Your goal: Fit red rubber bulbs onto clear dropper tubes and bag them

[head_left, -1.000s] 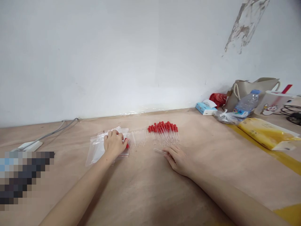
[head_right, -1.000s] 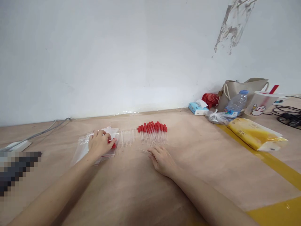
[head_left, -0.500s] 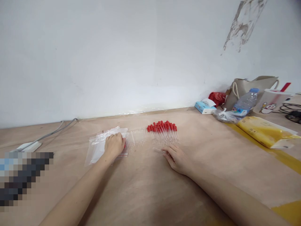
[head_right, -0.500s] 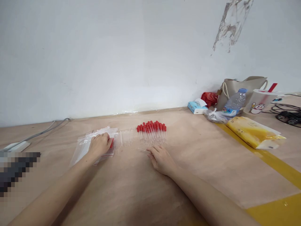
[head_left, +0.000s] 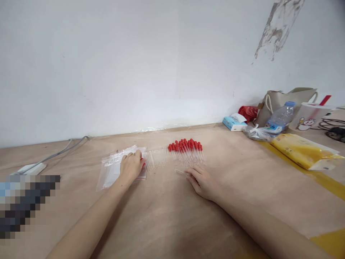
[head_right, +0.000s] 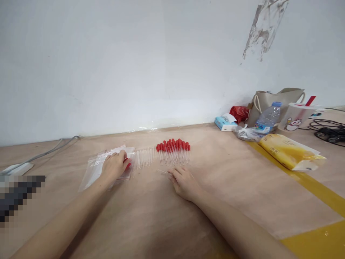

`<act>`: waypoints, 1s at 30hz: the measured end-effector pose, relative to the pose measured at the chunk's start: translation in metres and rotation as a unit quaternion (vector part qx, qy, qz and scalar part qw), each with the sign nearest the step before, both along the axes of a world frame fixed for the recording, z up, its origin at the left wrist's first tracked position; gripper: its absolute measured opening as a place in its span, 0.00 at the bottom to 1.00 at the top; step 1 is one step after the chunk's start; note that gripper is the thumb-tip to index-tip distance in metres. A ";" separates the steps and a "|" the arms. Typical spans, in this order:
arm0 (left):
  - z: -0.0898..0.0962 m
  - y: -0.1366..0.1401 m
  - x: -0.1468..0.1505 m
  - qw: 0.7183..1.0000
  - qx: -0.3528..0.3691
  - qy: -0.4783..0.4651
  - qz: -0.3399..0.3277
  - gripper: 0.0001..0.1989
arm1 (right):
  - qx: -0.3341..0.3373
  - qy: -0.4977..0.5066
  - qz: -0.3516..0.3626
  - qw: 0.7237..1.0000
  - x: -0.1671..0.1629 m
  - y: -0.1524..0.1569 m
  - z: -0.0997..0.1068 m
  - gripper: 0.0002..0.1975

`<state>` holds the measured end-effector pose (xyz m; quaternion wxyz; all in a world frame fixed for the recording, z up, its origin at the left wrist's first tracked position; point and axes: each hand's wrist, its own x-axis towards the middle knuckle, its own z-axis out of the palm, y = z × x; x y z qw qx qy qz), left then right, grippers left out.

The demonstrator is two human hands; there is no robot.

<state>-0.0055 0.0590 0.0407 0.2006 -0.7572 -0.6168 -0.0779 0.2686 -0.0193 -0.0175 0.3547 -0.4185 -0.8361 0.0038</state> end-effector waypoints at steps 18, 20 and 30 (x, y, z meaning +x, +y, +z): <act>-0.051 -0.078 0.042 0.848 -0.170 -0.446 -0.232 0.09 | -0.011 0.034 0.025 0.999 -0.010 -0.011 0.004 0.08; -0.048 -0.078 0.042 0.849 -0.174 -0.440 -0.236 0.09 | -0.011 0.029 0.034 0.999 -0.012 -0.011 0.003 0.08; -0.041 -0.084 0.042 0.862 -0.162 -0.407 -0.256 0.08 | -0.016 -0.002 0.061 0.998 -0.017 -0.010 0.005 0.10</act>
